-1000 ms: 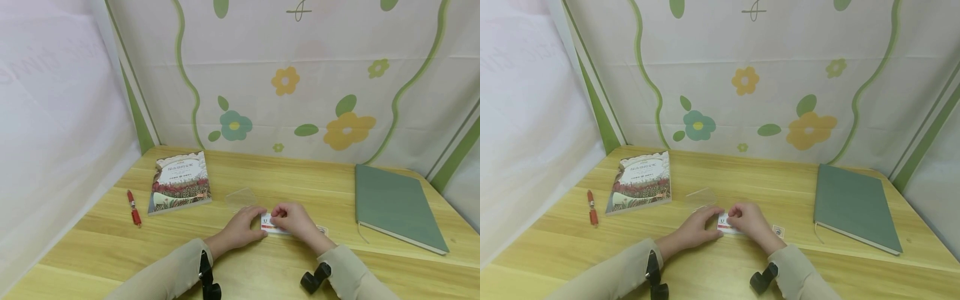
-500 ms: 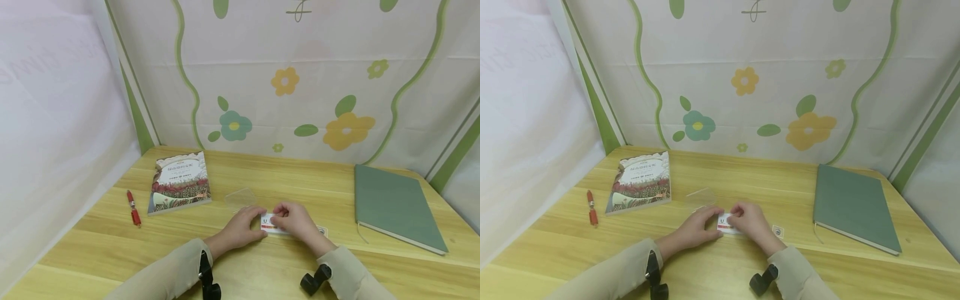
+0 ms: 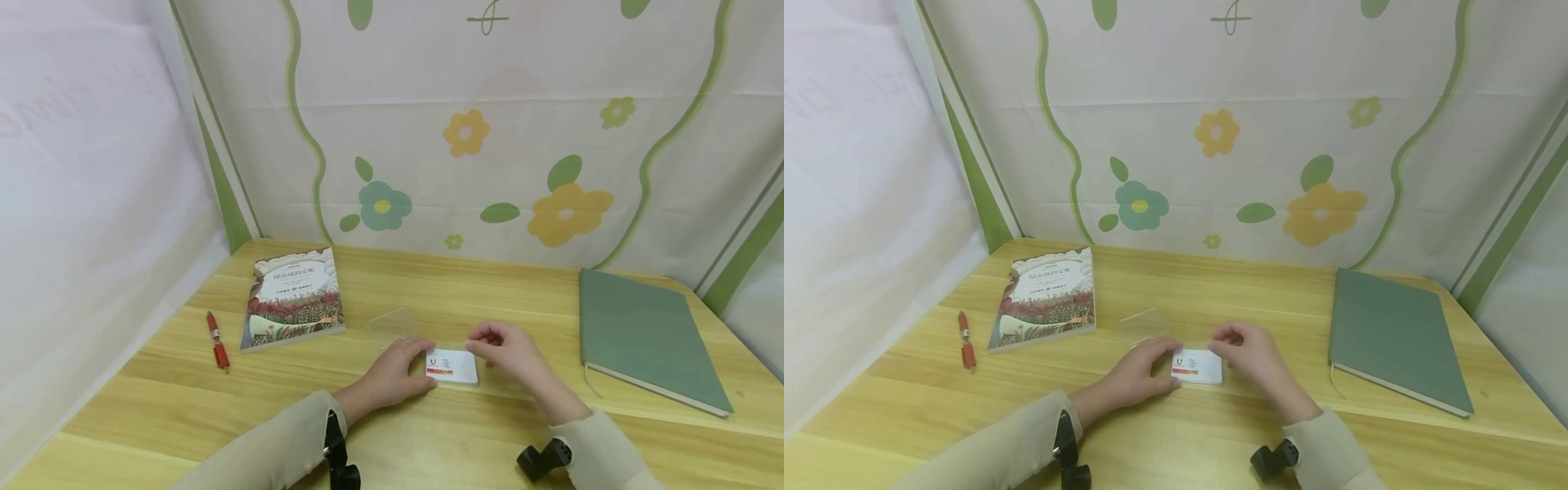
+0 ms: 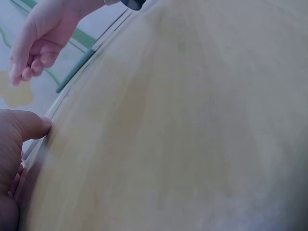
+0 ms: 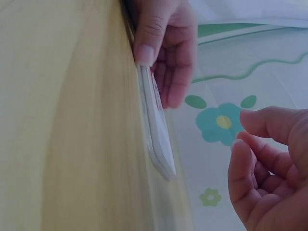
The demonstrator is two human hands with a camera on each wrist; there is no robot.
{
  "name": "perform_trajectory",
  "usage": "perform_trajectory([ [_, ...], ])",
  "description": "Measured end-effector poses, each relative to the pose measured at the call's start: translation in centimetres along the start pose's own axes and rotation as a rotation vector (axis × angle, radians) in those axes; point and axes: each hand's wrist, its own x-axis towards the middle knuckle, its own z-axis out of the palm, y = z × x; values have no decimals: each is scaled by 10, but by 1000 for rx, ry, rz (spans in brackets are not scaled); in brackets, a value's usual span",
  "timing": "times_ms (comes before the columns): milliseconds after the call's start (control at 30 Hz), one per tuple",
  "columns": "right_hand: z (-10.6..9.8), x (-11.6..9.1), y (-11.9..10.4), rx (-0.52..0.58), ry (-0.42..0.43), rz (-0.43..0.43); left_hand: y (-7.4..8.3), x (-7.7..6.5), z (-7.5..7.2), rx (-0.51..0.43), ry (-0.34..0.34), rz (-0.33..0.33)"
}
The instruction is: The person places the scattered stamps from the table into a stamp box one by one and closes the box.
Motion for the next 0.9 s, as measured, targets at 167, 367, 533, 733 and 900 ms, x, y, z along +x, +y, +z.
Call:
perform_trajectory([
  [167,-16,-7,6,-3,-9,-8,0,-1,0,8,1,2],
  [367,-33,-13,19,-17,-26,-24,1,-1,-1,8,-6,-2],
  [533,-44,-18,28,-54,-35,-13,2,-2,-1,9,-3,1],
  [733,-54,-24,38,-84,-49,-21,2,-2,-1,11,-5,-3],
  [900,-61,-28,47,-128,-68,-44,2,-2,-1,7,-5,-6],
])
